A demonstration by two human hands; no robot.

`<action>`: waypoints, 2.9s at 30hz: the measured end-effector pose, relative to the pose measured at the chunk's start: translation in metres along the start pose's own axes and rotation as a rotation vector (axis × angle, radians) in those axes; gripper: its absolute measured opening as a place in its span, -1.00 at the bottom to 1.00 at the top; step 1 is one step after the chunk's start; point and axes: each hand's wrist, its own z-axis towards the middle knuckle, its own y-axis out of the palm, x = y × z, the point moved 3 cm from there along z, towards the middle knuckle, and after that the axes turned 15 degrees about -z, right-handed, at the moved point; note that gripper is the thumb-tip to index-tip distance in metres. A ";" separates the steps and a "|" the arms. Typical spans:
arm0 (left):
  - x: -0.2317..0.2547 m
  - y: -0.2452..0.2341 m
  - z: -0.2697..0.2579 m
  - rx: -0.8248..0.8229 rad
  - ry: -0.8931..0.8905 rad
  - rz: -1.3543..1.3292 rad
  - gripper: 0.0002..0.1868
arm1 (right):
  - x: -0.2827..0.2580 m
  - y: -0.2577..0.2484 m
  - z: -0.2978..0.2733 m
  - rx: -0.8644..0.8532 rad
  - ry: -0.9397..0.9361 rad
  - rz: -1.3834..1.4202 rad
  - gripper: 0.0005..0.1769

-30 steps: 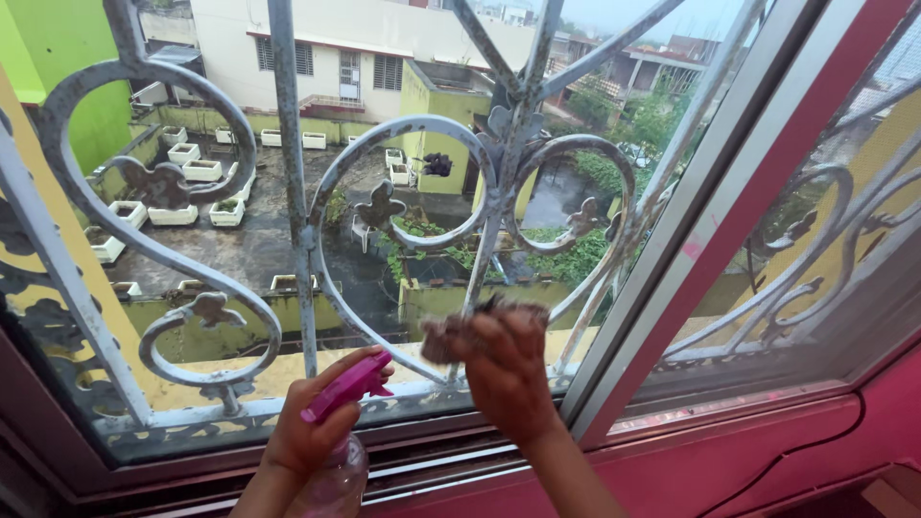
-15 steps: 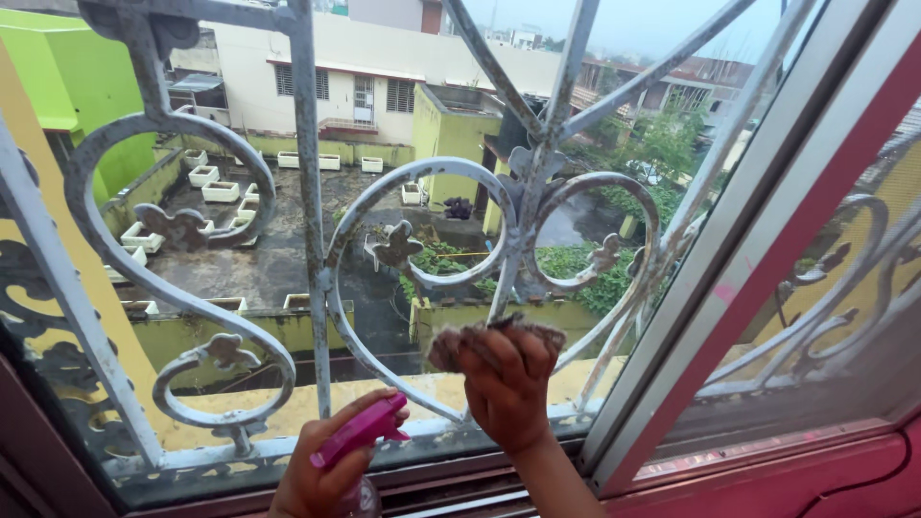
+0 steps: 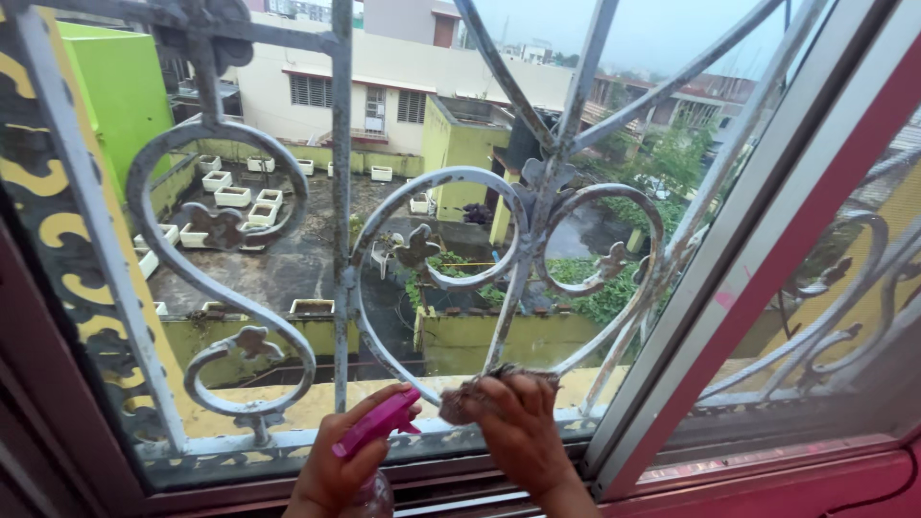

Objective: The person cleans a window pane by spraying a cleaning solution from a pink bottle and wiping the surface with a cloth. They work on the glass behind a decorative metal grille, moving the cloth in circular and linear motions to remove dirt.

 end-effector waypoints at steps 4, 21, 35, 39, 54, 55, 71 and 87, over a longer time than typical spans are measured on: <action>0.001 0.001 0.000 0.017 0.008 -0.020 -0.27 | 0.018 -0.011 0.040 0.121 0.031 -0.012 -0.68; -0.004 -0.002 0.001 0.004 -0.011 -0.071 -0.24 | -0.005 0.027 -0.024 0.025 0.076 0.031 -0.62; -0.004 -0.003 0.002 0.008 -0.043 -0.069 -0.23 | 0.011 0.001 0.040 0.204 0.051 -0.040 -0.66; -0.006 -0.005 -0.001 0.020 -0.025 -0.034 -0.24 | -0.004 0.018 0.015 0.169 0.089 -0.033 -0.62; -0.001 -0.001 -0.002 0.065 0.050 0.011 -0.28 | -0.001 0.015 -0.004 0.043 -0.071 -0.088 -0.56; -0.002 -0.001 -0.002 0.067 0.035 -0.001 -0.27 | 0.003 0.012 0.006 0.093 -0.047 -0.122 -0.54; -0.021 -0.008 -0.003 -0.001 0.053 -0.135 -0.21 | -0.004 0.029 -0.007 0.205 0.043 -0.084 -0.66; -0.032 -0.014 -0.005 -0.012 0.048 -0.118 -0.20 | -0.017 0.036 -0.058 -0.112 -0.065 0.133 -0.62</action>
